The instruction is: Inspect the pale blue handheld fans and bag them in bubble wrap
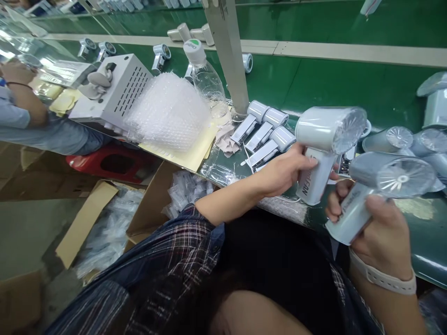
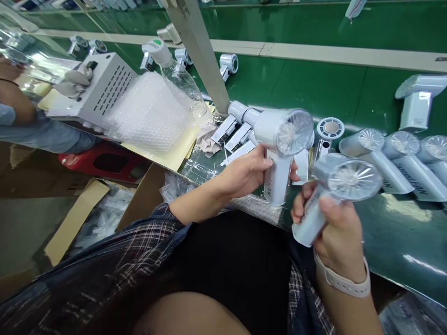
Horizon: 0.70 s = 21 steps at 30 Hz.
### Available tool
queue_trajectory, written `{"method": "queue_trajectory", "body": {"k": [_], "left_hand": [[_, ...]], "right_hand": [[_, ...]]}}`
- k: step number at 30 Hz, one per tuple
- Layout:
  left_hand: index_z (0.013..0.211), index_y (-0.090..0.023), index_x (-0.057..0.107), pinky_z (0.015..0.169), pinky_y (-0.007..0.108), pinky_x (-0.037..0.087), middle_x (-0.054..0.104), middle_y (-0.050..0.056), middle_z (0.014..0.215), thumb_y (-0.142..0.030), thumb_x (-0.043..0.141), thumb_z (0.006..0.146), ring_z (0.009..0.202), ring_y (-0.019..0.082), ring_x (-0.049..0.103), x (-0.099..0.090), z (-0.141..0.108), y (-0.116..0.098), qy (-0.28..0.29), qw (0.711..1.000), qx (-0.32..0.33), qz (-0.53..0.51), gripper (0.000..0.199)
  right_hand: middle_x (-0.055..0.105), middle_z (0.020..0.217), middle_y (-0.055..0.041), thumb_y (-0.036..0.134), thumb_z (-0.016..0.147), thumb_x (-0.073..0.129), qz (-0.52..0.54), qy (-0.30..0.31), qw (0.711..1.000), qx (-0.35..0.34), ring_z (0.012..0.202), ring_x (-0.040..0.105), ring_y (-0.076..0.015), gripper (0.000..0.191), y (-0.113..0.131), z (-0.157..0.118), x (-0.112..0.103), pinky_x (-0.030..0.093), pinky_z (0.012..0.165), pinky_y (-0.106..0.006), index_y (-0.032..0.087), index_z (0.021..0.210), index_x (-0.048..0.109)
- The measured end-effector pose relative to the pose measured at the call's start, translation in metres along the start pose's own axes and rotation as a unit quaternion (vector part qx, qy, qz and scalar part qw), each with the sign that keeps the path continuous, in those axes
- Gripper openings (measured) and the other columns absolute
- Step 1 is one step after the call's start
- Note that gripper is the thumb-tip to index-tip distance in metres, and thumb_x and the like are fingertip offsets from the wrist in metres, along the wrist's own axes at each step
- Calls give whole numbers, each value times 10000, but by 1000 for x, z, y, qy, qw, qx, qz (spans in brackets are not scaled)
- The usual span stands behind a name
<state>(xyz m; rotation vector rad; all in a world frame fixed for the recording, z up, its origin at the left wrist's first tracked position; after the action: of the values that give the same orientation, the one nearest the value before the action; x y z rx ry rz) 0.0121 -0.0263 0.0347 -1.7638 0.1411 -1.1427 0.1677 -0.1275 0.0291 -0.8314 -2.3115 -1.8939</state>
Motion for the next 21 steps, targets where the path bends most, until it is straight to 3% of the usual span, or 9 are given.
{"method": "queue_trajectory", "body": {"k": [2,5,12,17,19,21], "left_hand": [[1180,-235,518,869,390,604,758,37,1001,-549,966,735,921,234,779,-4,-2,-5,25,999,-18,23,705],[1166,-226,519,861,342,588,760,32,981,-465,1010,725,888,189,764,-7,-6,-12,37,997,-29,63,702],[1143,-240,497,713,236,499,663,-66,805,-412,1038,704,723,100,662,-7,-13,-22,84,991,-27,100,718],[1169,-255,537,627,225,416,555,-107,749,-327,993,742,602,65,520,-6,-18,-26,94,986,-21,134,629],[1169,-241,598,674,249,462,625,-66,807,-282,944,756,662,92,571,-7,-18,-26,84,981,5,174,540],[1146,-215,682,819,308,549,739,21,978,-264,912,741,872,176,700,-10,-15,-25,68,965,50,249,469]], "right_hand": [[632,838,-19,637,638,973,24,-24,999,-37,605,636,-178,539,2,5,-7,562,435,-307,205,881,762],[725,946,-65,708,593,1015,23,-63,994,-85,818,734,-259,629,2,11,-12,699,698,-418,231,948,808],[811,1223,-95,730,609,1003,17,-68,989,-133,1194,753,-388,669,3,12,-3,652,1004,-585,301,1086,810],[777,1337,-83,560,717,957,27,-85,977,-195,1316,706,-425,490,12,5,4,611,1066,-700,337,1126,804],[754,1377,-82,456,694,947,1,-83,974,-210,1365,679,-427,508,13,0,2,577,1121,-715,337,1163,791],[755,1358,-72,346,630,995,-66,-73,965,-242,1382,672,-412,624,14,-6,-1,525,1203,-701,351,1212,770]]}}
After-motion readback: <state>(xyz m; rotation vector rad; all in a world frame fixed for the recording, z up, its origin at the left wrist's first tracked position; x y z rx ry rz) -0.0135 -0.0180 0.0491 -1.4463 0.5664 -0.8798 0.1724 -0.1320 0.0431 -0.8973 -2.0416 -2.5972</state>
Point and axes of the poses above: each hand's wrist, its own z-axis towards the middle knuckle, its own x-axis out of the palm, y = z × x, the point moved 2 cm from there along z, towards the middle knuckle
